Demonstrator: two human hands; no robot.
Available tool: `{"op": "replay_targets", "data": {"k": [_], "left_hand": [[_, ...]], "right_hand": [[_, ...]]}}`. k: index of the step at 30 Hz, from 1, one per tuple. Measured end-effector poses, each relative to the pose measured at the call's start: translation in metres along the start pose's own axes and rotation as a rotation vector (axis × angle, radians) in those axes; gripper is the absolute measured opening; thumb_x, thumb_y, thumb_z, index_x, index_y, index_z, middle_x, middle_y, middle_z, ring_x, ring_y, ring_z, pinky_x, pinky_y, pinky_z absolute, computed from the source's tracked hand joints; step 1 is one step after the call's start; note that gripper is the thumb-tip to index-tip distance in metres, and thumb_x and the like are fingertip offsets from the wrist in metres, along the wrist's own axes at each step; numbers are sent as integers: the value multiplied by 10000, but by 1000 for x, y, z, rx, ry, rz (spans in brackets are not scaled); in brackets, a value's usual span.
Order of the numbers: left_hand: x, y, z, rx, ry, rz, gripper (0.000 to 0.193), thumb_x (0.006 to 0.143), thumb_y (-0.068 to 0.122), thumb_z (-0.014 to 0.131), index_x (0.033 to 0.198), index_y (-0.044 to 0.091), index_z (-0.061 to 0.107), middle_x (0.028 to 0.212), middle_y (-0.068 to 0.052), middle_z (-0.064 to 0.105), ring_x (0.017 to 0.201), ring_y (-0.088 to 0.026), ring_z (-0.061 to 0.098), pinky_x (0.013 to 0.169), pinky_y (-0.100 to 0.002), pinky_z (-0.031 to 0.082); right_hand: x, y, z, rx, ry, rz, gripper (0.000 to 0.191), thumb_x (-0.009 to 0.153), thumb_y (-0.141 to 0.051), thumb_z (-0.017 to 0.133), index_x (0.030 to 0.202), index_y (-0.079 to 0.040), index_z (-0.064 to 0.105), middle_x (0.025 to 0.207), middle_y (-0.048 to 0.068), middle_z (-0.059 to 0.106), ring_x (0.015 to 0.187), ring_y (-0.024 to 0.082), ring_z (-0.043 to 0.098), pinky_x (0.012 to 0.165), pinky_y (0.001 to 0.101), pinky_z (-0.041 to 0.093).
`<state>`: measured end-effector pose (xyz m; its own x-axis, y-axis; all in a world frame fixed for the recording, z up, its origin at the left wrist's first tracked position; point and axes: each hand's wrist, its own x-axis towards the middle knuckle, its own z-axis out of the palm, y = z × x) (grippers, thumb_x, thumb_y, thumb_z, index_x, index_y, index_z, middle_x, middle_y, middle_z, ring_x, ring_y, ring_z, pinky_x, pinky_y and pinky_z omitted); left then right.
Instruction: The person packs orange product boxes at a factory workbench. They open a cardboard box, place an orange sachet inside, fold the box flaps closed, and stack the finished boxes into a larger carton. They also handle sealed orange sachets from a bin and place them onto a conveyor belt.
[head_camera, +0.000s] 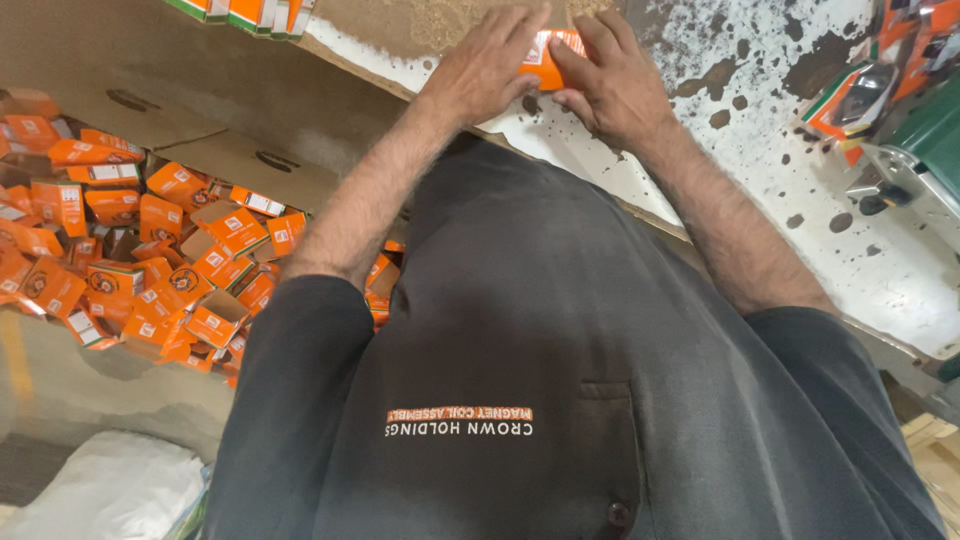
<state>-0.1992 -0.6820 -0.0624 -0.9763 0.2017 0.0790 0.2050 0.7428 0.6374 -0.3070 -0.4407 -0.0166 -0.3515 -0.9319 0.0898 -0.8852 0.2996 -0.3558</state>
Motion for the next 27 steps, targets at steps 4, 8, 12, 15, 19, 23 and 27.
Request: {"op": "replay_targets", "data": {"k": [4, 8, 12, 15, 19, 23, 27], "left_hand": [[20, 12, 1, 139, -45, 20, 789, 972, 379, 773, 1529, -13, 375, 1369, -195, 487, 1282, -357, 494, 1044, -442, 500], [16, 11, 10, 220, 10, 27, 778, 1009, 347, 768, 1577, -24, 388, 1365, -179, 501, 1255, -358, 516, 1032, -438, 512], [11, 3, 11, 55, 33, 22, 697, 1007, 343, 772, 1511, 3, 431, 1388, -178, 519, 1288, -357, 530, 1064, -432, 507], [3, 6, 12, 18, 67, -11, 629, 1013, 274, 760, 1503, 29, 451, 1439, -179, 527, 1337, -358, 537, 1094, -428, 501], [-4, 11, 13, -88, 127, -42, 509, 1025, 196, 750, 1439, 41, 497, 1507, -186, 514, 1383, -370, 527, 1132, -440, 499], [-12, 14, 17, -158, 228, -58, 393, 1008, 139, 746, 1324, 47, 530, 1476, -182, 515, 1381, -372, 525, 1122, -421, 516], [-21, 7, 29, -3, 228, 18, 335, 979, 79, 733, 1260, 90, 552, 1361, -141, 527, 1369, -337, 531, 1110, -414, 536]], "right_hand": [[9, 3, 17, -25, -72, 106, 811, 1014, -391, 766, 1542, 95, 389, 1378, 210, 521, 1345, 404, 462, 1068, 528, 452], [10, 8, 33, -62, -68, 134, 779, 1019, -372, 746, 1571, 59, 404, 1354, 188, 548, 1254, 373, 512, 1034, 493, 478], [5, 19, 34, 27, -104, 114, 712, 1071, -392, 717, 1563, 42, 441, 1321, 205, 578, 1220, 388, 569, 927, 473, 528], [4, 22, 30, -10, -95, 82, 691, 1070, -412, 694, 1534, 41, 456, 1296, 202, 596, 1183, 376, 594, 900, 463, 554], [7, 13, 18, -4, -127, 127, 714, 1016, -408, 702, 1538, 16, 463, 1323, 183, 586, 1190, 364, 582, 904, 467, 535], [13, 0, 4, -8, -96, 120, 743, 973, -367, 743, 1537, 20, 454, 1302, 183, 567, 1174, 370, 557, 908, 485, 505], [22, -15, 6, -155, -162, 206, 816, 785, -235, 736, 1487, 58, 442, 1291, 198, 568, 1191, 369, 549, 891, 501, 481]]}}
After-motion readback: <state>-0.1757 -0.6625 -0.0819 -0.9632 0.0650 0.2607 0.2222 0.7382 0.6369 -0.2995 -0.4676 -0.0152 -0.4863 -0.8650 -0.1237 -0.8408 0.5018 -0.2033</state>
